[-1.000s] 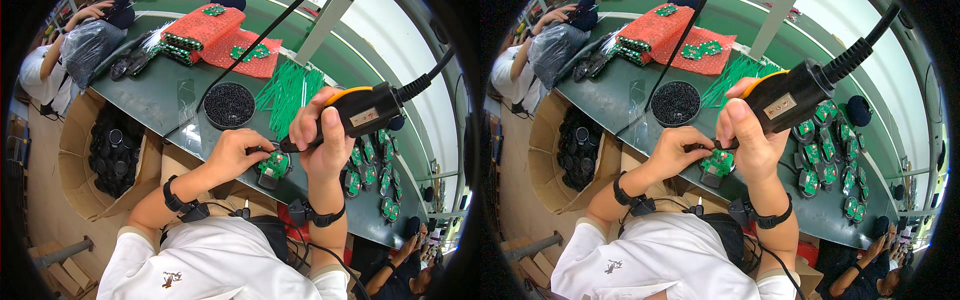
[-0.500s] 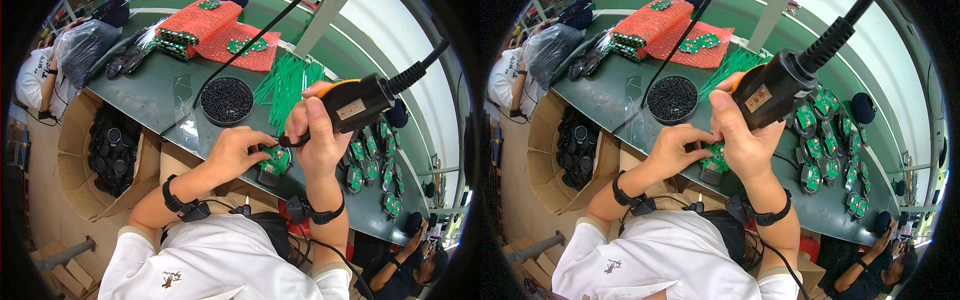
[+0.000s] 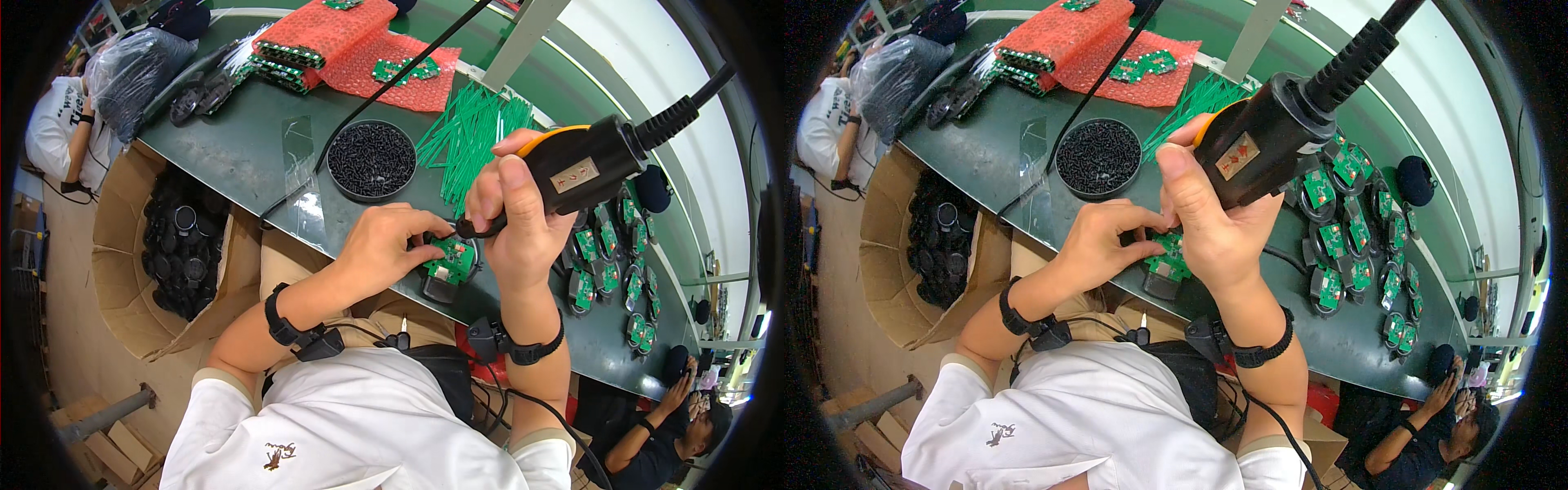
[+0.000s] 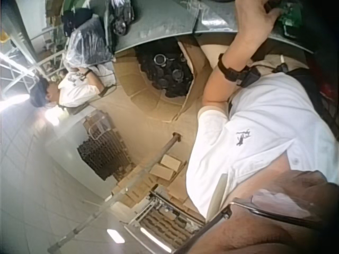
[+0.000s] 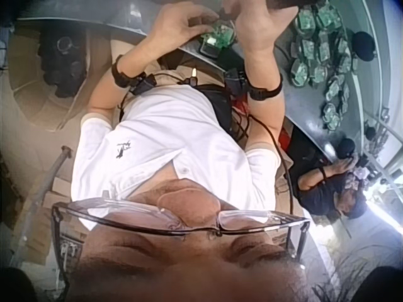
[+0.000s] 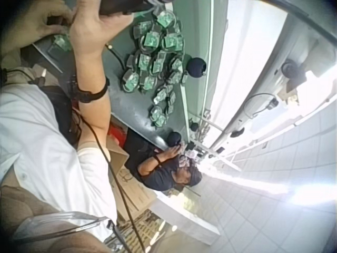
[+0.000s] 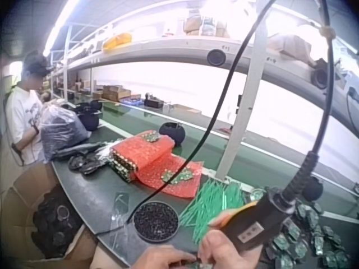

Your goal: Assemble electronic circuit boards into black plastic housings using an electric screwdriver and wire cutters.

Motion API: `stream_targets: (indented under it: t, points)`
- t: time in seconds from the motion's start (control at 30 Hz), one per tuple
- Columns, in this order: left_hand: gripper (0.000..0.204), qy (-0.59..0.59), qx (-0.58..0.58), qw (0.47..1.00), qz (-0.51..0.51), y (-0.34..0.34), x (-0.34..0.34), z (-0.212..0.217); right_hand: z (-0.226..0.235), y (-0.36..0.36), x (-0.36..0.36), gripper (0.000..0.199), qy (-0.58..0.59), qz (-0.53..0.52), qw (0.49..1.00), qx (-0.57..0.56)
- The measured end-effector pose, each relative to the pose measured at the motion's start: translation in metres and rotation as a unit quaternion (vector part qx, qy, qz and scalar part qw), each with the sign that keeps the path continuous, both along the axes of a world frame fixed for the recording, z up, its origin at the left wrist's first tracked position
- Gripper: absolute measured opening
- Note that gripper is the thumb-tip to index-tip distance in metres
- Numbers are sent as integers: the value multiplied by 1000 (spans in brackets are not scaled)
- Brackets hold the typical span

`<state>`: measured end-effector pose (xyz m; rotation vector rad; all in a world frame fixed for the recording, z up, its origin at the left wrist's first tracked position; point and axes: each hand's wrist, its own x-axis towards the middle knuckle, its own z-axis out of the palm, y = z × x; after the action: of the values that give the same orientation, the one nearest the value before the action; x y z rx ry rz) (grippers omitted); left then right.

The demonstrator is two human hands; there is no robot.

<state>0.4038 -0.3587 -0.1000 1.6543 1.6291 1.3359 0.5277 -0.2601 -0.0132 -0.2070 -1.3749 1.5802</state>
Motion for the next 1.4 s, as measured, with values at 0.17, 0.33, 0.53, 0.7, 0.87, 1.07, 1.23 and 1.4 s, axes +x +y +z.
stream_targets:
  t: [0.17,0.33,0.53,0.7,0.87,1.07,1.23,1.4]
  points:
    - [31,-6,-5,1000,7,0,1,1,4,-4,-1,22,-74,-29,996,46]
    - [31,34,-21,999,5,0,0,5,-3,-7,-3,15,-44,-27,999,8]
    - [30,19,-32,999,6,-1,-1,5,-1,-4,-4,16,-92,-11,994,51]
    - [32,15,3,1000,11,0,1,-3,0,-4,-5,16,-55,0,998,-6]
    - [36,15,-17,1000,17,-4,1,1,0,-8,-2,15,-73,3,997,28]
    - [88,150,24,986,-67,-16,3,15,17,21,15,28,-54,-45,996,48]
    - [72,133,38,989,-53,-23,-1,2,17,40,45,57,-285,-191,917,201]
    - [27,-83,22,996,-16,-14,-2,16,10,-6,98,62,-420,-158,843,296]
